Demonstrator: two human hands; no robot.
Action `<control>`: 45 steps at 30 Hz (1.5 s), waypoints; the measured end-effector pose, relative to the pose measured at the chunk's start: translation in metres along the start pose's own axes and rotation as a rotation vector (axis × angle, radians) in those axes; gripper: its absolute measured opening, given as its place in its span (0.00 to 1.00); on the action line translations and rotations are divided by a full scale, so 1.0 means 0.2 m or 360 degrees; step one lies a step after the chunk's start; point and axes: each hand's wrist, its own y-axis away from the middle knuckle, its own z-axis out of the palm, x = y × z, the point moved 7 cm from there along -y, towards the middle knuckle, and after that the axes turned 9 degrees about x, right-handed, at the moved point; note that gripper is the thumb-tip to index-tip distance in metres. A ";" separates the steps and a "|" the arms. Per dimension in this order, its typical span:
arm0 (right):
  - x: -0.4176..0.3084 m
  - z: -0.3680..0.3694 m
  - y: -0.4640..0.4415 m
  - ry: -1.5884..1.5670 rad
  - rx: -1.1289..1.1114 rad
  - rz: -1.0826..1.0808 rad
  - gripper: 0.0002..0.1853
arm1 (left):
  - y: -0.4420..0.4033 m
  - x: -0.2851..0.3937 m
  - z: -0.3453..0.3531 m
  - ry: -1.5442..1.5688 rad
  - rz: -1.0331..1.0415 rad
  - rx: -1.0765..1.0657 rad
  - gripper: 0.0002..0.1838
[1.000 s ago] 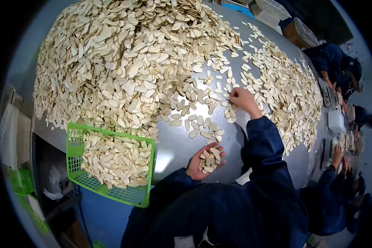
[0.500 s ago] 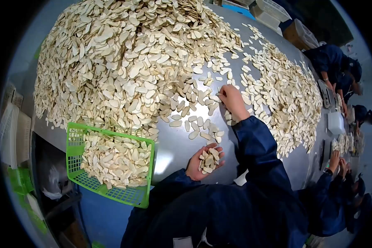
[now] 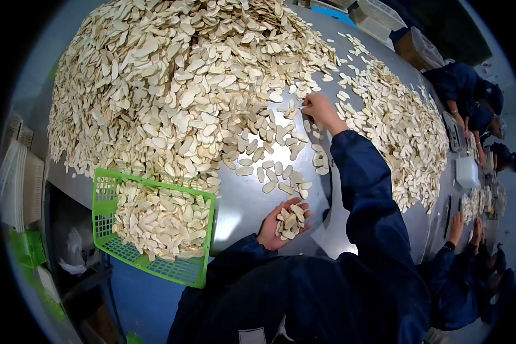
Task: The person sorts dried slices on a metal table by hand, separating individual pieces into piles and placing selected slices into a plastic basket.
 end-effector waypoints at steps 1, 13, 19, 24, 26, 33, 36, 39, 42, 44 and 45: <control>0.00 0.02 0.00 0.0069 -0.0056 -0.0018 0.12 | 0.00 0.00 0.00 0.0014 -0.0007 -0.0017 0.22; 0.18 -0.18 0.36 -0.0443 0.0017 0.0658 0.10 | -0.01 -0.02 0.01 0.0095 -0.0072 -0.0140 0.22; 0.09 -0.18 0.41 0.0103 0.0186 0.0281 0.12 | 0.00 -0.01 0.00 0.0092 -0.0042 -0.0076 0.22; 0.18 -0.25 0.53 -0.0866 -0.0817 0.0805 0.06 | 0.00 -0.01 0.01 0.0067 -0.0039 -0.0037 0.20; 0.10 -0.31 0.50 -0.0806 -0.0636 0.0749 0.06 | 0.00 -0.02 0.01 0.0057 -0.0047 -0.0030 0.21; 0.05 -0.26 0.32 0.0049 0.0100 0.0250 0.11 | 0.00 0.00 0.00 0.0114 -0.0039 -0.0001 0.21; -0.01 -0.23 0.24 0.0385 0.0199 0.0114 0.13 | -0.01 0.00 0.01 0.0091 -0.0027 -0.0044 0.22; -0.01 -0.19 0.19 0.0575 0.0140 0.0072 0.11 | -0.01 0.00 0.00 0.0124 -0.0028 -0.0056 0.22; 0.04 -0.18 0.21 0.0446 0.0050 0.0133 0.11 | -0.01 0.00 0.00 0.0118 -0.0017 -0.0092 0.22; 0.06 -0.19 0.24 0.0317 0.0113 0.0101 0.11 | -0.01 -0.01 0.01 0.0121 -0.0040 -0.0081 0.22; 0.05 -0.19 0.26 0.0309 0.0142 0.0084 0.11 | -0.01 -0.01 0.00 0.0118 -0.0051 -0.0075 0.22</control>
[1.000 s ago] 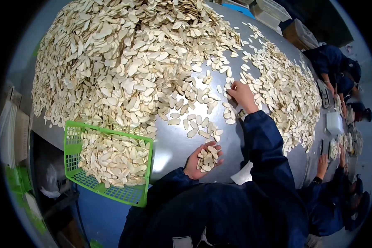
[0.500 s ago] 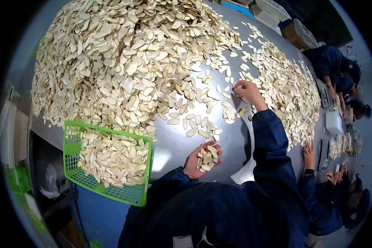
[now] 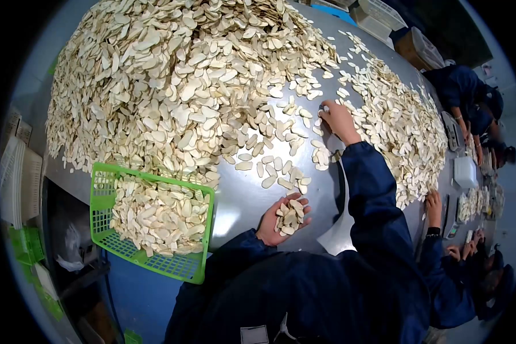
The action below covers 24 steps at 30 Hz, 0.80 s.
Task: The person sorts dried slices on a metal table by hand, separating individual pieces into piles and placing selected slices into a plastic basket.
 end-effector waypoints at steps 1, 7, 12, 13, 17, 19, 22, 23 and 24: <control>0.00 -0.01 0.02 -0.0009 0.0031 -0.0013 0.12 | 0.00 0.00 0.00 -0.0005 -0.0001 0.0008 0.22; 0.03 0.03 0.03 -0.0029 -0.0012 -0.0045 0.11 | 0.00 0.00 0.00 -0.0023 0.0012 -0.0002 0.22; 0.13 0.06 0.06 -0.1370 -0.0362 0.0595 0.09 | 0.00 0.00 0.00 -0.0026 0.0019 0.0010 0.22; 0.13 0.06 0.07 -0.1945 -0.0448 0.0680 0.09 | 0.00 0.00 0.00 -0.0028 0.0018 0.0014 0.22; 0.04 0.07 0.05 -0.1931 -0.0281 0.0872 0.06 | 0.00 -0.01 0.00 -0.0022 -0.0007 0.0005 0.21; 0.01 0.11 0.01 -0.1173 -0.0121 0.0679 0.09 | 0.00 -0.01 0.00 -0.0019 -0.0006 -0.0004 0.21; -0.15 0.10 -0.01 -0.0597 -0.0033 0.0339 0.14 | 0.00 0.00 -0.01 -0.0033 0.0012 -0.0002 0.21; -0.18 0.11 -0.04 -0.0503 0.0002 0.0174 0.17 | -0.01 0.00 -0.01 -0.0038 0.0013 -0.0001 0.22; -0.22 0.11 -0.07 -0.0484 -0.0005 0.0122 0.16 | 0.00 0.00 -0.01 -0.0041 0.0012 0.0003 0.22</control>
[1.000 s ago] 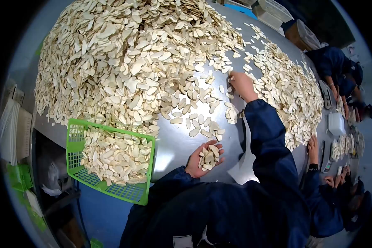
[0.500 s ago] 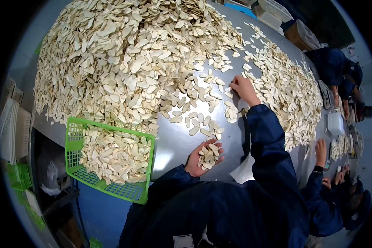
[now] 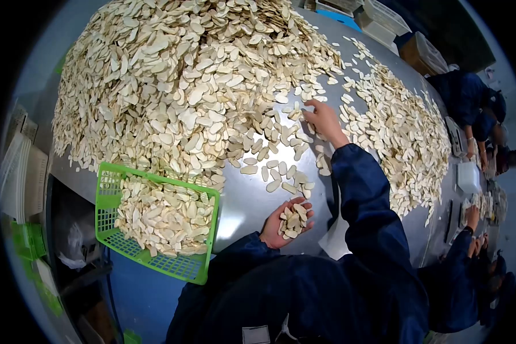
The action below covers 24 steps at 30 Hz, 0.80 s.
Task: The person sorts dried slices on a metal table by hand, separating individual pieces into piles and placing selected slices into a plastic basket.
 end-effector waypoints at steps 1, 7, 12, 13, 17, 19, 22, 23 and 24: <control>-0.05 0.01 -0.03 0.0020 -0.0014 -0.0046 0.16 | 0.01 0.00 0.01 -0.0069 0.0023 0.0040 0.22; -0.22 0.18 -0.12 0.0219 -0.0133 -0.0288 0.14 | 0.02 0.01 0.04 -0.0057 0.0041 -0.0065 0.23; -0.15 0.17 -0.05 0.0278 -0.0223 -0.0309 0.10 | 0.02 0.01 0.04 -0.0014 0.0024 -0.0086 0.23; -0.09 0.13 -0.04 0.0183 -0.0262 -0.0164 0.10 | 0.02 0.01 0.04 -0.0002 0.0012 -0.0098 0.23; -0.02 -0.09 -0.03 0.0219 -0.0135 0.0100 0.10 | 0.02 -0.01 0.04 0.0005 -0.0006 -0.0084 0.23; -0.03 -0.11 0.00 0.0227 -0.0167 -0.0075 0.10 | 0.02 -0.01 0.04 0.0012 -0.0017 -0.0068 0.23; -0.07 -0.06 0.08 0.0260 -0.0287 -0.0273 0.11 | 0.02 0.00 0.03 -0.0018 0.0014 -0.0065 0.23; -0.09 -0.04 0.12 0.0392 -0.0275 -0.0362 0.11 | 0.02 0.00 0.03 -0.0005 0.0014 -0.0081 0.23; -0.11 -0.02 0.15 0.0523 -0.0263 -0.0450 0.11 | 0.02 0.00 0.03 0.0009 0.0014 -0.0096 0.23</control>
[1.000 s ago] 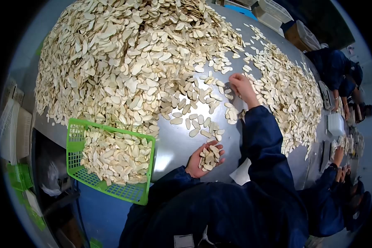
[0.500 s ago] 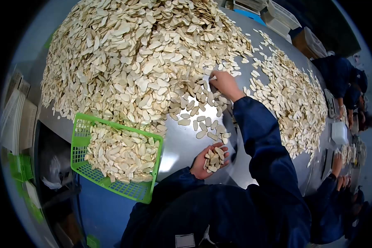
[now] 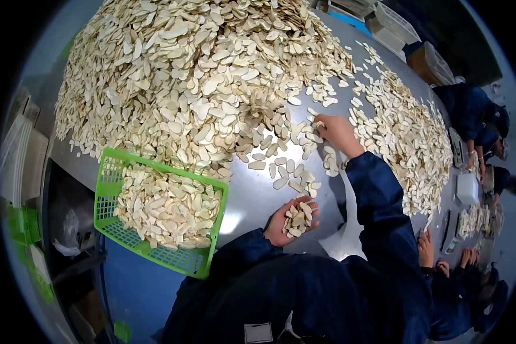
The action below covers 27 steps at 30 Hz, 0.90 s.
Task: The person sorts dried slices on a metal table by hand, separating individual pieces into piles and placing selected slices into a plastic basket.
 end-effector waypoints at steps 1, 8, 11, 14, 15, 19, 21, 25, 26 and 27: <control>-0.02 0.00 0.02 0.0060 0.0060 -0.0034 0.09 | 0.00 0.00 0.00 0.0015 -0.0002 -0.0014 0.23; -0.07 0.03 0.07 0.0250 0.0448 -0.0206 0.07 | -0.01 -0.01 -0.03 -0.0016 -0.0022 0.0022 0.22; -0.01 0.02 0.04 -0.0012 0.0523 -0.0004 0.08 | -0.01 0.00 -0.04 -0.0028 -0.0018 0.0035 0.22; 0.27 0.14 0.05 -0.1338 0.0363 0.0766 0.08 | 0.01 0.01 -0.03 0.0013 -0.0004 0.0036 0.21; 0.25 0.16 0.09 -0.2611 0.0110 0.0889 0.08 | 0.03 0.02 -0.02 0.0049 0.0001 0.0035 0.21; 0.04 -0.02 0.20 -0.2821 0.0085 0.0887 0.07 | 0.13 0.03 -0.04 0.0127 0.0016 0.0077 0.21; -0.01 0.01 0.30 -0.2497 -0.0149 0.0943 0.06 | 0.17 0.03 -0.06 0.0129 0.0007 0.0100 0.20; -0.31 0.06 0.56 -0.2218 -0.0613 0.1126 0.04 | 0.19 0.05 -0.05 0.0207 0.0005 0.0016 0.19; -0.36 0.05 0.63 -0.2210 -0.0604 0.1199 0.04 | 0.19 0.04 -0.07 0.0191 0.0020 0.0081 0.19; -0.46 -0.02 0.69 -0.2177 -0.0699 0.1083 0.06 | 0.19 0.04 -0.08 0.0171 0.0038 0.0147 0.19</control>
